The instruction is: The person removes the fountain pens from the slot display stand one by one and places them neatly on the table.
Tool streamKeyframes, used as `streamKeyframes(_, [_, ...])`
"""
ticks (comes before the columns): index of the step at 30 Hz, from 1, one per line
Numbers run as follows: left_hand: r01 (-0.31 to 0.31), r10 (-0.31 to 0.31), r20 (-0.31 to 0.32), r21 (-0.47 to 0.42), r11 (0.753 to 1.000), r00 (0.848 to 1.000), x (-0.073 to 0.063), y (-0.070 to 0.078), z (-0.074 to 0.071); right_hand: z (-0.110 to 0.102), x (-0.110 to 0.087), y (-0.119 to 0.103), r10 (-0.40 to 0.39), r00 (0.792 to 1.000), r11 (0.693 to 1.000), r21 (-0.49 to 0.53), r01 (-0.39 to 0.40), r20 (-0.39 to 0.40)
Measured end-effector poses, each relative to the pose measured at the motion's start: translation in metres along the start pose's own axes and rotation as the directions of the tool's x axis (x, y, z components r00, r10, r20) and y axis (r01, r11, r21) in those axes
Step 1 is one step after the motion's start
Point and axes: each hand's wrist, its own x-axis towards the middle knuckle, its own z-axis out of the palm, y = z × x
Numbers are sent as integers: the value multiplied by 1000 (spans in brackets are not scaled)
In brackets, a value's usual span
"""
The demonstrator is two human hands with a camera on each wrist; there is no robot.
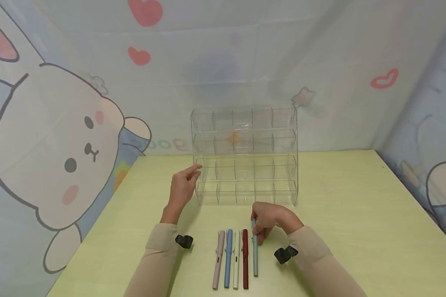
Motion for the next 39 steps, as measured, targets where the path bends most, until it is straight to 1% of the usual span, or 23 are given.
streamKeyframes(5, [3, -3, 2, -7, 1000, 1000, 0, 0, 0, 2, 2, 0, 16, 1000, 1000, -14, -16, -4])
streamKeyframes(19, [0, 0, 3, -5, 1000, 1000, 0, -1, 0, 6, 1, -5, 29, 999, 991, -128, -34, -40])
streamKeyframes(26, [1, -1, 0, -1, 1000, 1000, 0, -1, 1, 7, -2, -5, 59, 996, 988, -136, -68, -72])
streamKeyframes(31, [0, 0, 0, 5, 1000, 1000, 0, 0, 0, 8, -2, -6, 75, 993, 980, -176, -90, -90])
streamKeyframes(39, [9, -9, 14, 4, 1000, 1000, -1, 0, 0, 8, -3, -5, 80, 992, 976, -195, -99, -102])
